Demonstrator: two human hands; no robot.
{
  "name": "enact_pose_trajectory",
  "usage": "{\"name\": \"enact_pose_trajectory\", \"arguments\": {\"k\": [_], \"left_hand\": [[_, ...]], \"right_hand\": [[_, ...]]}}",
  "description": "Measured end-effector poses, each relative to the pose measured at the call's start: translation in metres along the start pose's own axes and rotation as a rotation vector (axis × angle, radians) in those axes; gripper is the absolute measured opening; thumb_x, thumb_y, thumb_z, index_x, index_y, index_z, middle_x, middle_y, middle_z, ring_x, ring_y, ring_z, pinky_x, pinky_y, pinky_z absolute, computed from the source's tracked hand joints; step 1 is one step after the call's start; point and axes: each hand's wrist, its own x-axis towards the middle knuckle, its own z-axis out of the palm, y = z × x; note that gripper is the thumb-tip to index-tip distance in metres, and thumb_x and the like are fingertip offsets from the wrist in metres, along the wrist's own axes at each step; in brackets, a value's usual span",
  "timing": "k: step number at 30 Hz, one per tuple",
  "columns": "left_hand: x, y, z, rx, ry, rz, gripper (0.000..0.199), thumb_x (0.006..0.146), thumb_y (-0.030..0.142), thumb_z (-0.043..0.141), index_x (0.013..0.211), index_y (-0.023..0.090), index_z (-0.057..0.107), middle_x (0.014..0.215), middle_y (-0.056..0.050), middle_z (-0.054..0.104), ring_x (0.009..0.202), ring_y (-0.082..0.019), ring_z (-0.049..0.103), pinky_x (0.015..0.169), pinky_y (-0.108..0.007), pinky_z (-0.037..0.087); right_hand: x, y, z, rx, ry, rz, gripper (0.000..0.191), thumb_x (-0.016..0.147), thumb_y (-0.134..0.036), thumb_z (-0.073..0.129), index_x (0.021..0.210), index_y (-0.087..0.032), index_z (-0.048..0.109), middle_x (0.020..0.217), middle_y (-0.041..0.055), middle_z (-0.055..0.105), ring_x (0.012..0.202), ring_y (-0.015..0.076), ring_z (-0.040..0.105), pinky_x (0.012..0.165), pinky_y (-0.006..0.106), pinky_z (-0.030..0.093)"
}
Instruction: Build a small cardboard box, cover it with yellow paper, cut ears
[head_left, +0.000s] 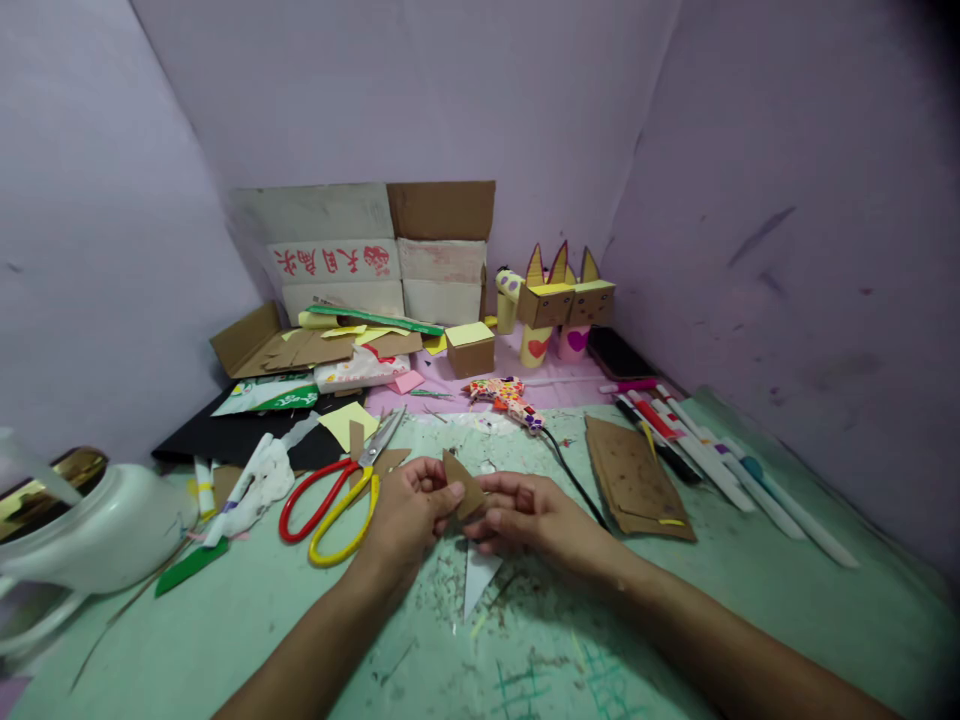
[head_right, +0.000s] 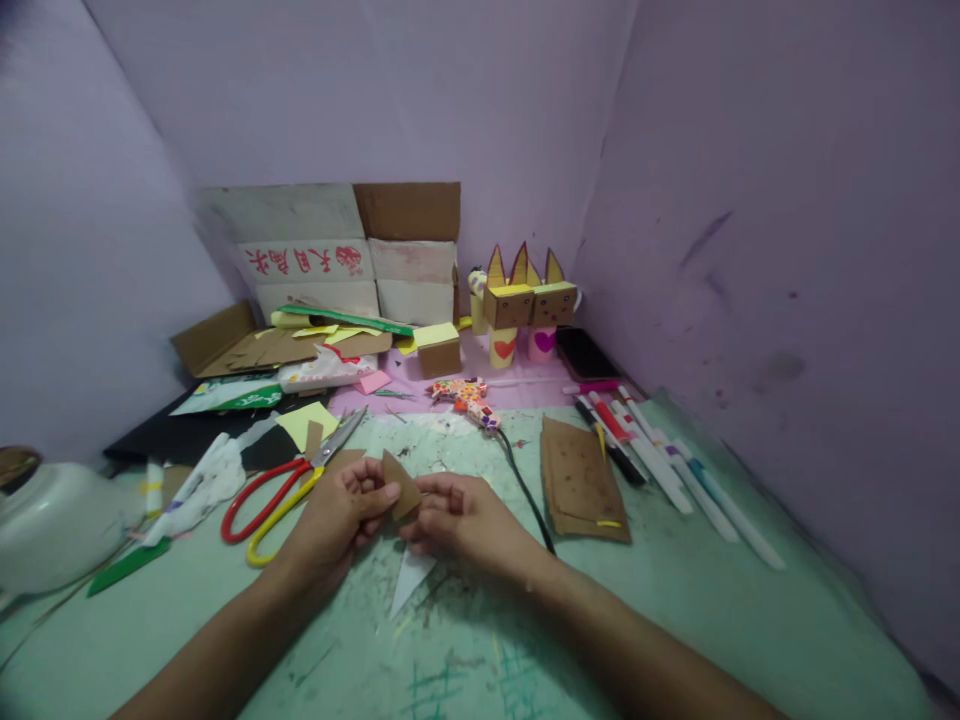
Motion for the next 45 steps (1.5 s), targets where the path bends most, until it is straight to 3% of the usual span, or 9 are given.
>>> {"name": "enact_pose_trajectory", "arguments": {"k": [3,9,21,33,38,45], "left_hand": [[0.0,0.0,-0.001,-0.001,-0.016,-0.006,0.03,0.048,0.027,0.075,0.06,0.017,0.049,0.035,0.008,0.046,0.029,-0.003,0.035,0.028,-0.012,0.022],[-0.003,0.0,-0.002,0.001,-0.082,0.02,0.032,0.049,0.029,0.076,0.065,0.015,0.053,0.04,0.006,0.052,0.032,-0.005,0.041,0.029,-0.013,0.029],[-0.003,-0.004,-0.005,0.032,-0.099,0.022,0.03,0.055,0.034,0.077,0.063,0.013,0.057,0.037,0.005,0.049,0.032,-0.004,0.038,0.031,-0.013,0.027],[-0.01,0.003,0.001,0.005,-0.087,0.0,0.03,0.049,0.034,0.077,0.055,0.014,0.055,0.033,0.004,0.048,0.029,-0.004,0.035,0.03,-0.014,0.023],[-0.012,0.001,0.0,0.081,-0.098,-0.003,0.026,0.05,0.033,0.073,0.053,0.014,0.055,0.032,0.004,0.046,0.026,-0.003,0.032,0.029,-0.015,0.021],[-0.012,-0.001,0.001,0.193,-0.129,-0.041,0.02,0.05,0.028,0.068,0.05,0.017,0.052,0.029,0.005,0.043,0.025,-0.005,0.032,0.027,-0.016,0.021]], "right_hand": [[-0.001,-0.003,0.005,-0.049,0.074,-0.007,0.043,0.049,-0.029,0.085,0.084,-0.014,0.066,0.065,0.0008,0.071,0.06,0.0117,0.066,0.058,0.022,0.049],[-0.002,-0.005,0.01,-0.101,0.172,-0.034,0.034,0.051,-0.033,0.082,0.074,-0.013,0.068,0.056,-0.0009,0.068,0.05,0.0086,0.06,0.054,0.021,0.045],[-0.002,-0.001,0.012,-0.074,0.202,-0.095,0.024,0.054,-0.023,0.079,0.072,-0.012,0.068,0.054,0.0,0.068,0.048,0.0099,0.062,0.052,0.022,0.045],[-0.003,0.001,0.01,-0.184,0.175,-0.115,0.018,0.058,-0.022,0.071,0.07,-0.014,0.061,0.052,-0.0005,0.066,0.047,0.0106,0.059,0.052,0.023,0.044],[-0.005,-0.002,0.008,-0.207,0.126,-0.123,0.017,0.055,-0.02,0.072,0.066,-0.015,0.06,0.051,-0.0021,0.062,0.046,0.0094,0.055,0.05,0.023,0.042],[-0.004,-0.003,0.006,-0.142,0.155,-0.113,0.016,0.056,-0.022,0.073,0.064,-0.015,0.061,0.045,-0.0043,0.058,0.04,0.0072,0.049,0.045,0.021,0.039]]}}
